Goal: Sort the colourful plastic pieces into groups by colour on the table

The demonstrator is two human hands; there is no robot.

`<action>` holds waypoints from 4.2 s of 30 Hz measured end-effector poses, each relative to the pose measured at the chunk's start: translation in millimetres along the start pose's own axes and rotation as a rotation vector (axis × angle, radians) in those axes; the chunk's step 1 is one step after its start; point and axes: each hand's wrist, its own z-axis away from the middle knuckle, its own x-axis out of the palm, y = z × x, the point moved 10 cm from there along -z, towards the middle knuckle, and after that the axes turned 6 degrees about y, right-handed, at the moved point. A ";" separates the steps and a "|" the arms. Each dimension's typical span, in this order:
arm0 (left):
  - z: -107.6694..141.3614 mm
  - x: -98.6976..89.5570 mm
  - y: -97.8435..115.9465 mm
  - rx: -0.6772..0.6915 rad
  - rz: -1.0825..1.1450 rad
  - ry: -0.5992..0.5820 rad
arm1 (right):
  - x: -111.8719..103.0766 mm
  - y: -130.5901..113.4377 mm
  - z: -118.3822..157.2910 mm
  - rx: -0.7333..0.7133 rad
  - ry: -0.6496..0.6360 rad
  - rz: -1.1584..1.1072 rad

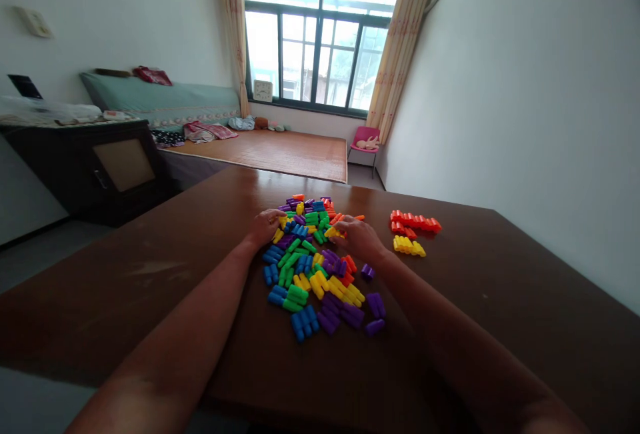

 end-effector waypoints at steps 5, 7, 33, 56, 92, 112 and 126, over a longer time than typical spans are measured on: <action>-1.0 -0.3 -3.1 -0.009 -0.028 -0.003 | -48.4 67.2 56.0 0.103 0.088 0.107; -1.8 -0.7 -3.6 -0.004 -0.034 0.002 | -57.9 101.2 84.4 0.165 0.087 0.162; -3.6 4.6 -10.3 -0.004 -0.039 -0.046 | -14.5 279.6 157.0 0.532 0.073 -0.180; 1.9 0.6 9.9 0.047 0.019 -0.004 | -17.9 -66.3 80.4 -0.151 -0.123 -0.182; 1.3 0.3 9.7 0.016 -0.034 -0.058 | 20.1 68.2 109.5 0.287 -0.453 -1.178; 80.7 73.5 212.3 0.066 0.782 -0.730 | -16.5 2.6 91.7 -0.104 -0.190 -0.748; 39.0 47.6 168.3 -0.274 0.978 -0.337 | -35.6 -14.2 110.9 -0.239 -0.474 -0.862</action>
